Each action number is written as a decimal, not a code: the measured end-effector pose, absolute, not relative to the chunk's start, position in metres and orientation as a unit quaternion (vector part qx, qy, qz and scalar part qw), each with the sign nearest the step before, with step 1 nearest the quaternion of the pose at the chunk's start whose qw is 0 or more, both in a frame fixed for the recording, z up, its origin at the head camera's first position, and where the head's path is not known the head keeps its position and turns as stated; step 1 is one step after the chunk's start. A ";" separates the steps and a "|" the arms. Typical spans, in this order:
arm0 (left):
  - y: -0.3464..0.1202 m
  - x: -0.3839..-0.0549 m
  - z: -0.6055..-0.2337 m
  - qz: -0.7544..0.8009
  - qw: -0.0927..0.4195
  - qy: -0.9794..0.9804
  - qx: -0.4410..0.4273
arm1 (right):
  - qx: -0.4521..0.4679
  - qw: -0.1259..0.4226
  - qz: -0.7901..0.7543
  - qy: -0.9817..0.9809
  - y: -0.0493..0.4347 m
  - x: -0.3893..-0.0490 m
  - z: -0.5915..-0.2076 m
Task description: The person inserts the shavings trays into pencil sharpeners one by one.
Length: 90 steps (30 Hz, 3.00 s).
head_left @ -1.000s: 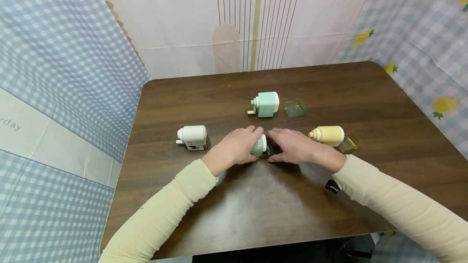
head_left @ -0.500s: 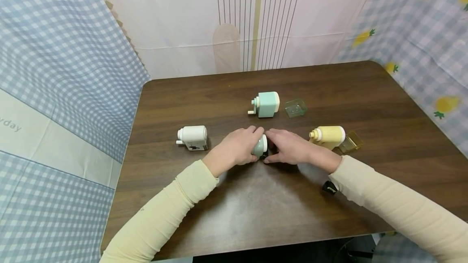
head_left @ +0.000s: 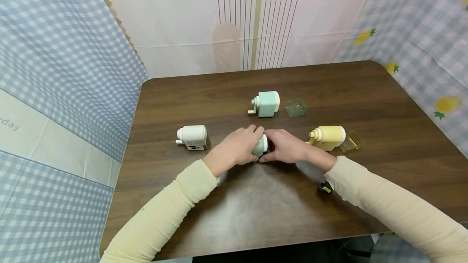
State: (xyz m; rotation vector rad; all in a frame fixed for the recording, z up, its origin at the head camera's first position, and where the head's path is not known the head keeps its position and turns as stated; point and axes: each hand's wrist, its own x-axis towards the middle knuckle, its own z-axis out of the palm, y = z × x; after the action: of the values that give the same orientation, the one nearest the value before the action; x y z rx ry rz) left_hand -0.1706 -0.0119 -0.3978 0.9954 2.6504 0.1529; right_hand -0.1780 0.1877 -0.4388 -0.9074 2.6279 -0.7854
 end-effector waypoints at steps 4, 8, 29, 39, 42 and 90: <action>-0.012 -0.170 -0.397 0.055 0.152 0.923 0.350 | -0.303 0.124 -0.272 0.905 0.185 -0.178 -0.440; -0.012 -0.170 -0.396 0.054 0.155 0.922 0.350 | -0.299 0.125 -0.273 0.906 0.183 -0.177 -0.441; -0.008 -0.201 -0.359 0.062 0.306 0.884 0.347 | -0.358 0.270 -0.220 0.866 0.195 -0.196 -0.404; -0.001 -0.243 -0.314 0.120 0.248 0.883 0.381 | -0.338 0.271 -0.106 0.895 0.214 -0.225 -0.344; 0.012 -0.257 -0.315 0.116 0.185 0.907 0.360 | -0.324 0.234 -0.094 0.912 0.222 -0.241 -0.335; 0.040 -0.300 -0.390 0.143 0.200 0.922 0.298 | -0.208 0.222 -0.004 0.953 0.245 -0.292 -0.389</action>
State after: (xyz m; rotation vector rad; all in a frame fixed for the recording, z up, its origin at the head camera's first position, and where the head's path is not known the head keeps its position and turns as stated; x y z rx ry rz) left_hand -0.3003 0.0397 -0.3899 0.8338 2.5781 0.4004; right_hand -0.2915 0.2448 -0.3888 -0.5739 2.6316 -0.0105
